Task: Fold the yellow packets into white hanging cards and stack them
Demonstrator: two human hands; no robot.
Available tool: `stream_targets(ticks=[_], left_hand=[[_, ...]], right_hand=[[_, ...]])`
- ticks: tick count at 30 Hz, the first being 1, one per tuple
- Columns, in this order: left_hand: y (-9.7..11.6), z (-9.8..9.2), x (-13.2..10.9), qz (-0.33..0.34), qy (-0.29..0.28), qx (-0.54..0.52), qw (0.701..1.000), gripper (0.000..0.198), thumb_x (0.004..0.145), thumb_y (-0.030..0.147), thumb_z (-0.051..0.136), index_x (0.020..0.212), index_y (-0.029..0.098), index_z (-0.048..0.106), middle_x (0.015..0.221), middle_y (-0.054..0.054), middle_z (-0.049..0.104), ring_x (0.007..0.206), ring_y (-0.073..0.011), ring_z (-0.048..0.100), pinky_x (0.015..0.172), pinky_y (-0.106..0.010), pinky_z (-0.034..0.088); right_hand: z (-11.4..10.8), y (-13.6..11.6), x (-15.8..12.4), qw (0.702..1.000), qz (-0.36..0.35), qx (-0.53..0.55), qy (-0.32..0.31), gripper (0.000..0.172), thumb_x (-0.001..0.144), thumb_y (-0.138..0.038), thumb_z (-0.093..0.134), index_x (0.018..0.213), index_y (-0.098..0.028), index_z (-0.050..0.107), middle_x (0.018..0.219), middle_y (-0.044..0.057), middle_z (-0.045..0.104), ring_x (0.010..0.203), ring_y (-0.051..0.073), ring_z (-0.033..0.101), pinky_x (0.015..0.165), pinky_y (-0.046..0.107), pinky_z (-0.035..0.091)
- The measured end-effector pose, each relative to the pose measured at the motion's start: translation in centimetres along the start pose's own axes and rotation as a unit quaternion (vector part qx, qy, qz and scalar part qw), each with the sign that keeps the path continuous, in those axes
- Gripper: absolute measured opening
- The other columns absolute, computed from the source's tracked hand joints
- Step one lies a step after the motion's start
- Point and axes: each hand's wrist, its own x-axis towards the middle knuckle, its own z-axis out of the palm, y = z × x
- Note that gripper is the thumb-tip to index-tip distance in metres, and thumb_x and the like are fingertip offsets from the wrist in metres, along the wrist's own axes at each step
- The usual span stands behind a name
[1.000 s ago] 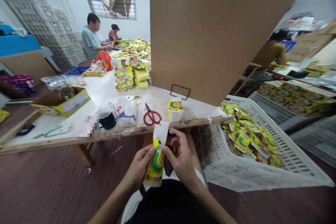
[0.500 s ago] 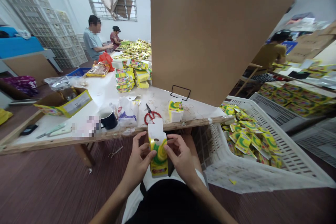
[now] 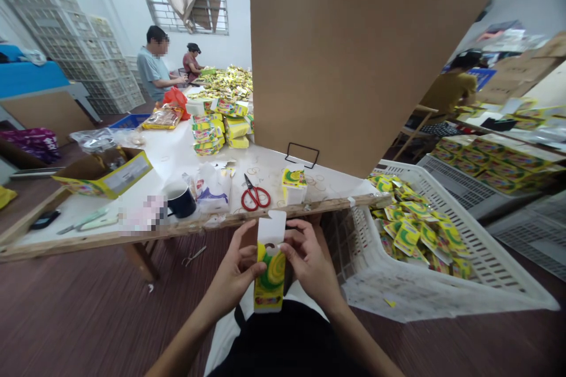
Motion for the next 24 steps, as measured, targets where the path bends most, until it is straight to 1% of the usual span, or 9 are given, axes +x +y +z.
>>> stream_targets(ticks=[2,4,6,9,10,14,18,21,24], left_hand=[[0.1,-0.1,0.0,0.000,-0.010,0.010,1.000,0.053,0.082,0.020,0.062,0.128,0.025,0.037,0.106,-0.007,0.066,0.096,-0.0210,0.064,0.083,-0.032,0.049],[0.1,-0.2,0.0,-0.002,-0.004,0.038,0.999,0.040,0.082,0.022,0.062,0.120,0.021,0.048,0.110,-0.009,0.066,0.100,-0.0225,0.063,0.083,-0.031,0.049],[0.1,-0.2,-0.1,-0.002,0.023,0.070,0.997,0.035,0.082,0.023,0.062,0.115,0.019,0.052,0.111,-0.009,0.066,0.099,-0.0230,0.064,0.081,-0.031,0.050],[0.1,0.0,-0.1,-0.009,0.045,0.110,0.993,0.036,0.080,0.023,0.063,0.115,0.020,0.055,0.111,-0.008,0.067,0.094,-0.0219,0.066,0.079,-0.031,0.052],[0.0,0.1,-0.1,-0.013,0.044,0.120,0.992,0.036,0.079,0.023,0.063,0.115,0.019,0.055,0.112,-0.008,0.067,0.093,-0.0215,0.066,0.079,-0.031,0.052],[0.0,0.2,-0.1,-0.003,0.058,0.137,0.989,0.036,0.079,0.022,0.063,0.114,0.020,0.056,0.114,-0.007,0.066,0.094,-0.0208,0.066,0.081,-0.030,0.053],[0.2,0.3,-0.3,0.015,0.078,0.129,0.988,0.037,0.080,0.022,0.061,0.117,0.020,0.054,0.117,-0.008,0.065,0.099,-0.0213,0.064,0.083,-0.030,0.052],[0.4,0.5,-0.5,0.008,0.051,0.109,0.993,0.042,0.081,0.021,0.060,0.122,0.019,0.050,0.117,-0.009,0.065,0.102,-0.0223,0.063,0.085,-0.032,0.051],[0.5,0.7,-0.5,0.000,0.026,0.078,0.997,0.045,0.082,0.021,0.060,0.125,0.018,0.047,0.117,-0.011,0.064,0.103,-0.0231,0.062,0.088,-0.035,0.050]], right_hand=[[0.0,0.0,0.0,1.000,-0.014,-0.013,-0.002,0.026,0.087,-0.027,0.053,0.111,-0.020,0.058,0.092,0.005,0.064,0.081,0.016,0.059,0.075,0.028,0.047],[-0.2,-0.2,0.1,0.997,-0.052,-0.063,-0.015,0.020,0.087,-0.030,0.052,0.097,-0.020,0.067,0.098,0.007,0.062,0.093,0.019,0.056,0.083,0.031,0.044],[-0.6,-0.4,0.2,0.992,-0.074,-0.099,-0.029,0.026,0.088,-0.035,0.050,0.090,-0.020,0.071,0.097,0.008,0.058,0.092,0.019,0.054,0.080,0.031,0.044],[-1.0,-0.5,0.4,0.988,-0.032,-0.141,-0.051,0.029,0.085,-0.039,0.054,0.100,-0.019,0.069,0.080,0.004,0.052,0.068,0.014,0.050,0.060,0.025,0.041],[-1.1,-0.5,0.4,0.985,-0.015,-0.161,-0.052,0.030,0.083,-0.039,0.057,0.104,-0.019,0.067,0.076,0.002,0.050,0.063,0.013,0.048,0.057,0.024,0.040],[-1.2,-0.9,-0.1,0.973,0.021,-0.229,-0.033,0.039,0.078,-0.037,0.062,0.114,-0.020,0.061,0.074,0.000,0.052,0.066,0.013,0.051,0.061,0.024,0.040],[-0.7,-2.0,-0.6,0.973,0.090,-0.192,-0.093,0.046,0.077,-0.034,0.062,0.121,-0.022,0.054,0.074,-0.002,0.062,0.063,0.013,0.056,0.058,0.023,0.041],[-0.3,-2.7,-0.6,0.977,0.111,-0.161,-0.090,0.037,0.076,-0.026,0.060,0.113,-0.022,0.053,0.078,-0.002,0.067,0.066,0.014,0.060,0.060,0.023,0.042],[0.0,-2.9,-0.4,0.967,0.127,-0.214,-0.059,0.029,0.075,-0.022,0.058,0.103,-0.022,0.055,0.070,-0.002,0.067,0.061,0.016,0.060,0.056,0.024,0.038]])
